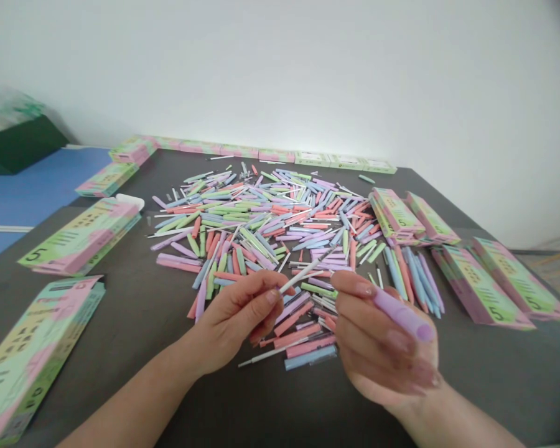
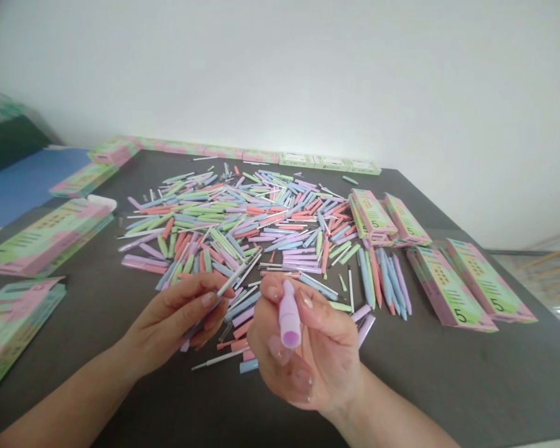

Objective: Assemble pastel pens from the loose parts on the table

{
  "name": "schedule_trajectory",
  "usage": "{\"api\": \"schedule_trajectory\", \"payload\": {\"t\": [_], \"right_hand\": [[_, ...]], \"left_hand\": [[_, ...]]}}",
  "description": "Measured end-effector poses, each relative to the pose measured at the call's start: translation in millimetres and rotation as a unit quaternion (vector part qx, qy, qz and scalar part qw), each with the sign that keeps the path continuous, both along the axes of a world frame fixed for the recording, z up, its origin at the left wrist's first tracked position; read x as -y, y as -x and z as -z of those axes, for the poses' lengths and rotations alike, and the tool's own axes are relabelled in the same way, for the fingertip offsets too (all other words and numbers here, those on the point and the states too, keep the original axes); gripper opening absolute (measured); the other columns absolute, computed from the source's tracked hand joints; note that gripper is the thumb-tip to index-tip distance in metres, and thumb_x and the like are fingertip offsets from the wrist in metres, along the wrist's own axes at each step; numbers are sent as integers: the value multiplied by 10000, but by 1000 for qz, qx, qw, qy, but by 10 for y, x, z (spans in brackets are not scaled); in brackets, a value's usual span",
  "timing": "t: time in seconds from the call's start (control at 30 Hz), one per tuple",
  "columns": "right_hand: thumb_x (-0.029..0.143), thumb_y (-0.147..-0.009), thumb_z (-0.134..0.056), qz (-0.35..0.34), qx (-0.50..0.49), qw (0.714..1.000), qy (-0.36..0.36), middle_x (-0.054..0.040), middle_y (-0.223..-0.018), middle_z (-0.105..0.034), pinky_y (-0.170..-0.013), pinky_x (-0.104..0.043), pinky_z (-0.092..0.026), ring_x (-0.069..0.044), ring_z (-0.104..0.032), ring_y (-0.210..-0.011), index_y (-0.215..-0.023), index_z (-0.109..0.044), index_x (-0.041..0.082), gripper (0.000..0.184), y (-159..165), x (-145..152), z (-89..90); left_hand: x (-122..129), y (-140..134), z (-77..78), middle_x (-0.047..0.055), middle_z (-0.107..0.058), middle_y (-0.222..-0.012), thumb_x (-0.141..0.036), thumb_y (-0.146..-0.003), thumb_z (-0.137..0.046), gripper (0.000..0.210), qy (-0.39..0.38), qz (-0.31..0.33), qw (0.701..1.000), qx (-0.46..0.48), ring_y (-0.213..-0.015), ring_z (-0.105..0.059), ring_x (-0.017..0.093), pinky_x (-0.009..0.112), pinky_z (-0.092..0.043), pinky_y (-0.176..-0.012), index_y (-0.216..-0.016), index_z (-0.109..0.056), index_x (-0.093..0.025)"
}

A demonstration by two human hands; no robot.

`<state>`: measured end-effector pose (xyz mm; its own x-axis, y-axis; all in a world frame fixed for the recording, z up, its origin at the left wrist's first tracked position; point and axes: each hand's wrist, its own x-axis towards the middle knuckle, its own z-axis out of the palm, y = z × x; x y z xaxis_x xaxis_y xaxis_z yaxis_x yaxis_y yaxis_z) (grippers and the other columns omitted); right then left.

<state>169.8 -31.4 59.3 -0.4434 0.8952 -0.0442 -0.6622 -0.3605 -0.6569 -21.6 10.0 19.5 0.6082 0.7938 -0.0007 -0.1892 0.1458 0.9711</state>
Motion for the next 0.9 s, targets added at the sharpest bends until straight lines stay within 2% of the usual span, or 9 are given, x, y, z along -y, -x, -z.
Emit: {"api": "schedule_trajectory", "payload": {"t": [0.2, 0.3, 0.5, 0.7, 0.9], "right_hand": [[642, -790, -558, 40, 141, 989, -26, 121, -495, -453, -230, -131, -265, -25, -287, -235, -837, -389, 265, 416, 10, 27, -49], [659, -830, -497, 44, 160, 985, -38, 114, -492, -480, -234, -134, -251, -25, -305, -232, -836, -383, 262, 413, 8, 24, -51], [579, -847, -526, 20, 114, 993, -36, 116, -510, -496, -263, -143, -313, -36, -341, -246, -847, -370, 269, 348, 11, 23, -51], [398, -872, -569, -8, -22, 1000, -20, 124, -520, -476, -279, -125, -302, -25, -218, -259, -856, -410, 265, 208, 17, 21, -59], [411, -878, -562, 0, -5, 999, -32, 120, -525, -504, -272, -133, -322, -20, -159, -238, -866, -431, 259, 201, 18, 36, -54]], "left_hand": [[8, -5, 11, -50, -432, -597, -378, -954, -511, 256, 0, -1, 1000, 2, -464, -399, 57, 177, -262, -414, -1046, -595, -154], [7, -10, 11, -48, -435, -591, -382, -949, -519, 261, -5, -4, 1000, 1, -456, -398, 58, 180, -254, -410, -1036, -600, -149], [1, -4, 23, -46, -445, -592, -367, -961, -501, 239, -14, 1, 1000, -5, -457, -399, 56, 181, -256, -413, -1019, -601, -158], [5, -8, 14, -52, -435, -583, -362, -964, -498, 233, -12, -2, 1000, -1, -457, -403, 56, 183, -263, -418, -1024, -588, -156], [3, 4, 22, -52, -434, -592, -353, -970, -491, 226, -20, -1, 1000, 1, -462, -405, 53, 181, -263, -418, -1028, -594, -160]]}}
